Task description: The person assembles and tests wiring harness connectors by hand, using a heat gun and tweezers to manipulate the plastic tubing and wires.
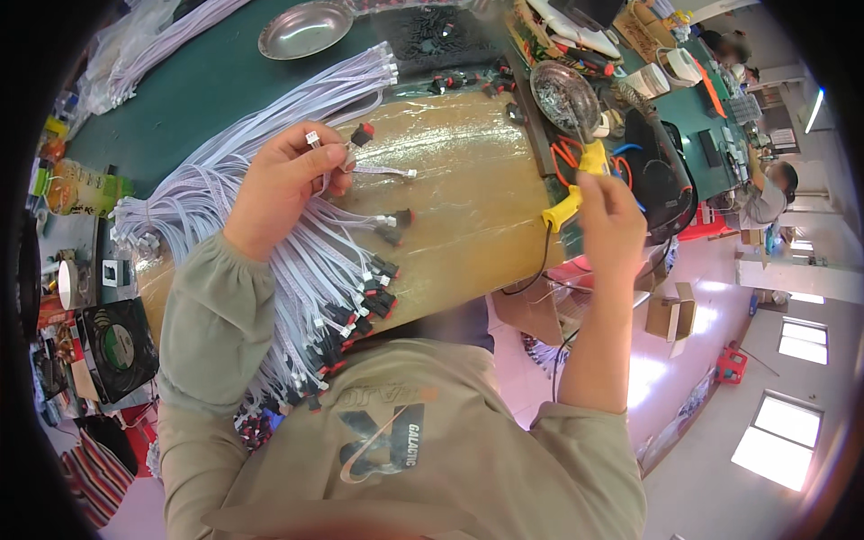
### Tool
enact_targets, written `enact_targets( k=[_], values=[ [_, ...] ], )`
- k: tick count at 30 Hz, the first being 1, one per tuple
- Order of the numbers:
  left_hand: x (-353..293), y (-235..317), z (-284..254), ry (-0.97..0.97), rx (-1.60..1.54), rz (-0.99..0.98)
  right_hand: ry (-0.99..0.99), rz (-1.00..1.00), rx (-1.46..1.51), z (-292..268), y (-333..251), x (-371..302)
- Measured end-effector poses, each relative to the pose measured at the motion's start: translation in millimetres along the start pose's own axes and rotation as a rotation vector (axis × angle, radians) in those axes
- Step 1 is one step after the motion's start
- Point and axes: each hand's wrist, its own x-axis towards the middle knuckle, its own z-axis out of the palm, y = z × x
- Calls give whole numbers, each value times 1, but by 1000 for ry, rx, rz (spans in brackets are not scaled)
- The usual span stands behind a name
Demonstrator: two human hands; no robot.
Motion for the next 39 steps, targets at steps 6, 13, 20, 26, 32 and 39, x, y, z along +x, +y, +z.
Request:
enact_targets(
  k=[6,13,20,26,32,39],
  values=[
    [-7,4,2,-38,107,13,-450,-288,342,83,-70,-33],
    [-7,3,6,-46,111,55,-738,-129,418,117,-88,-22],
    [-6,-1,2,39,356,103,-724,-97,519,115,-87,-20],
    [-6,-2,5,38,354,145,-745,-99,526,118,-89,-20],
    [-7,1,3,28,299,104,-750,-93,509,117,-93,-20],
    [-9,3,9,22,281,131,-739,-72,502,116,-97,-23]
  ],
)
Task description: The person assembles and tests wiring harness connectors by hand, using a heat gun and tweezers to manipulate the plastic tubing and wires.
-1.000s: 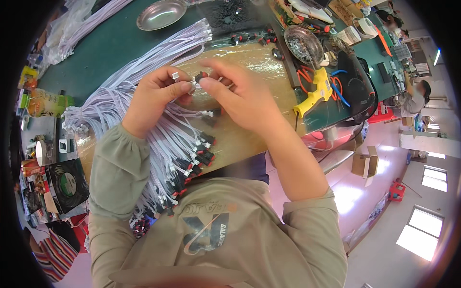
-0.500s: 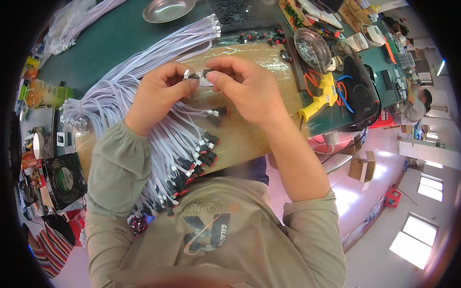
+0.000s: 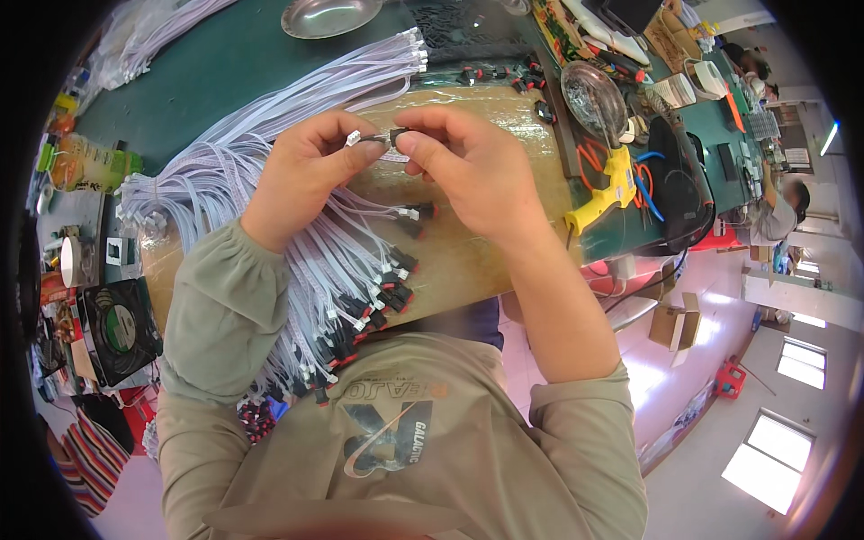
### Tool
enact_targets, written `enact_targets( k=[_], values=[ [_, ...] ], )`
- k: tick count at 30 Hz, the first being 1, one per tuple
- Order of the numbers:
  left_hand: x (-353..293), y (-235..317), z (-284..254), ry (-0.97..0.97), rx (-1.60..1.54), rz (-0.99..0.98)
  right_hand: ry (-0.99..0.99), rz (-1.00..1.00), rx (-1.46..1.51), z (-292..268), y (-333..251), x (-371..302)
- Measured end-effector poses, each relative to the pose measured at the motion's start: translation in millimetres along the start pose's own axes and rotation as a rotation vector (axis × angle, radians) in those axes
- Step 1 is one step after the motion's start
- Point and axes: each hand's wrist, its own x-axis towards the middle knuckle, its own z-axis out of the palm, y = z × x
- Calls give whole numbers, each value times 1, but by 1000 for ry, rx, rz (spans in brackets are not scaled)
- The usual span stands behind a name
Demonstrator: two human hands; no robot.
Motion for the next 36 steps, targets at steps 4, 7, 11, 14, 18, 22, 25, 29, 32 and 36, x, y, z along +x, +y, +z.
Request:
enact_targets(
  k=[4,7,11,14,18,22,25,29,32,36],
  values=[
    [1,-1,0,-5,33,-8,-2,10,27,0,-2,1],
    [0,-1,-2,-4,46,5,-13,0,13,1,-3,0],
    [1,0,-3,1,57,-7,-13,-29,2,2,0,1],
    [1,-1,-2,15,123,-1,-22,-26,10,1,1,-1],
    [0,-1,-1,4,203,3,-23,-6,18,0,2,-2],
    [-1,-1,1,32,158,-24,24,-14,-80,-3,6,-2],
    [0,-3,0,51,96,-13,77,-78,26,-2,7,-3],
    [0,-4,0,71,171,17,53,-48,12,-4,6,-3],
    [0,-3,1,69,138,26,38,-41,19,-3,7,-3],
    [-1,-6,0,70,129,74,23,-7,19,-2,6,-2]
  ],
)
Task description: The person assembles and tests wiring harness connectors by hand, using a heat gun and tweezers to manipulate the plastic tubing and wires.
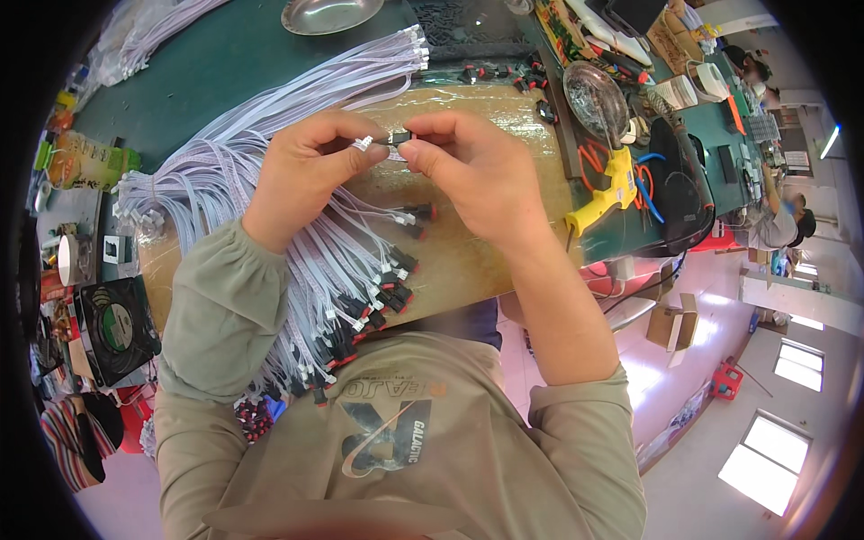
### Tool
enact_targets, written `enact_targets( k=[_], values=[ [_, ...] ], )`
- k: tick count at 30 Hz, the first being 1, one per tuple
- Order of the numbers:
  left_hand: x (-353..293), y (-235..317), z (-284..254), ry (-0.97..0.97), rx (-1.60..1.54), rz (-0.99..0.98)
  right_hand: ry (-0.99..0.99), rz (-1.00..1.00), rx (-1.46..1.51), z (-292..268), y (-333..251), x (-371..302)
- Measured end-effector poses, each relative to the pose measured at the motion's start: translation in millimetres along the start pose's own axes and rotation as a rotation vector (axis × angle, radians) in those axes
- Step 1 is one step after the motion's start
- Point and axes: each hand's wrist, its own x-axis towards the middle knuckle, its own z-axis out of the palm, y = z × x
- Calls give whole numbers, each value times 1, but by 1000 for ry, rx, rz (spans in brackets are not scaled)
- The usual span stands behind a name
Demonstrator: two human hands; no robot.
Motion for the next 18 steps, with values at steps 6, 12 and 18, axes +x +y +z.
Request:
enact_targets(
  k=[6,12,18],
  values=[
    [-1,5,1,0,4,-81,-7,-30,-2,-1,2,-1],
    [-1,2,7,36,56,51,-12,-33,-43,-4,10,-2],
    [0,5,5,-17,198,20,-22,9,-54,-3,14,-4]
  ],
)
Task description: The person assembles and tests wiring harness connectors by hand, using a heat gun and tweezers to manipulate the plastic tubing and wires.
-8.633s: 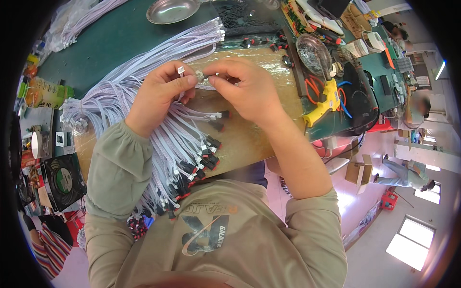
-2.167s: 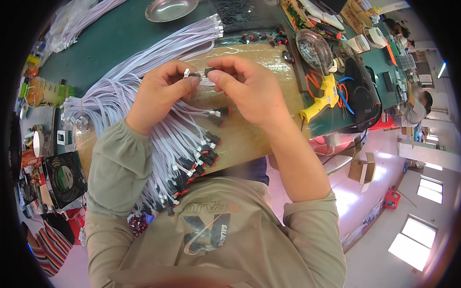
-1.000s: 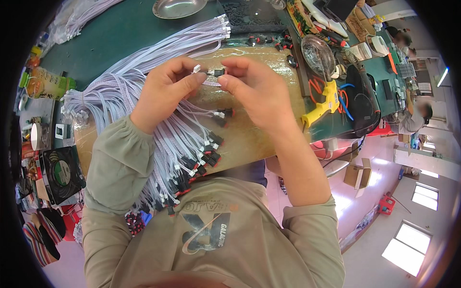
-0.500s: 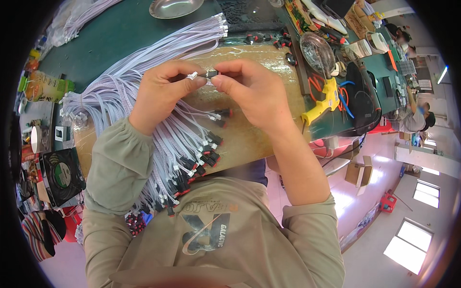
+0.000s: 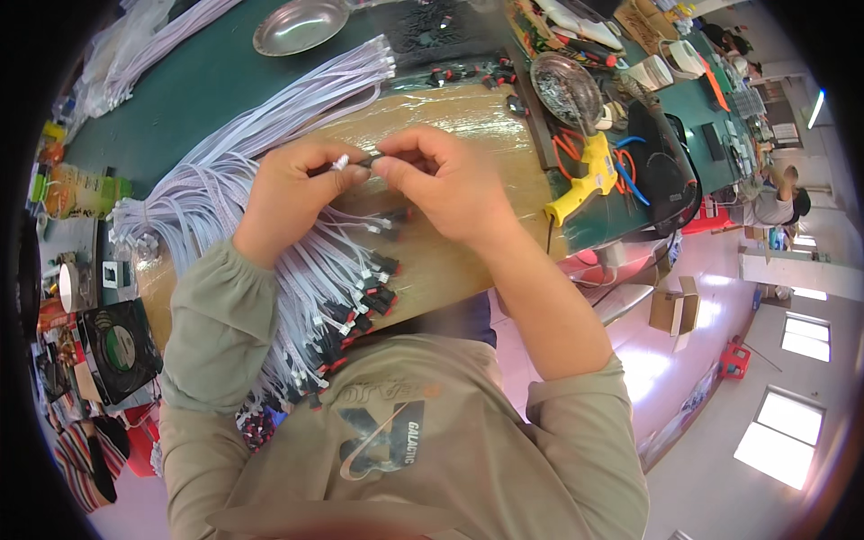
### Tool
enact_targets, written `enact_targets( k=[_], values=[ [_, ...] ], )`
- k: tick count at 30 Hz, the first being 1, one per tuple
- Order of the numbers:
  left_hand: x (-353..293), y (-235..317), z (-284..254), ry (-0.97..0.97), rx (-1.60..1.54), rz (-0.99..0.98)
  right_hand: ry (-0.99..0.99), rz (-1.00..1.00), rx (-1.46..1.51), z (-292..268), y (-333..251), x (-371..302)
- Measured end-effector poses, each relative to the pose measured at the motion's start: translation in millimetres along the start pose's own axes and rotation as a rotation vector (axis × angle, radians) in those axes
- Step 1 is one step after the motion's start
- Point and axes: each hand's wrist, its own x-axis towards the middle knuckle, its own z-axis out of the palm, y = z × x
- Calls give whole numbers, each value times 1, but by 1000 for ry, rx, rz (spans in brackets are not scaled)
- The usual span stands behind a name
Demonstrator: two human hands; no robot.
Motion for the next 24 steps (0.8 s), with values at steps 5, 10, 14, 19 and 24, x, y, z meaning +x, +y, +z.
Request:
enact_targets(
  k=[5,10,14,19,24],
  values=[
    [-2,7,1,-125,142,73,47,47,-6,-11,19,-11],
    [1,2,0,21,-20,54,113,-13,-261,-18,40,-29],
    [8,5,-5,208,176,16,188,-95,-335,-11,35,-34],
    [28,8,-1,198,545,90,216,-122,-392,-12,36,-33],
    [66,-2,19,174,1035,181,209,-113,-408,-12,32,-33]
  ],
)
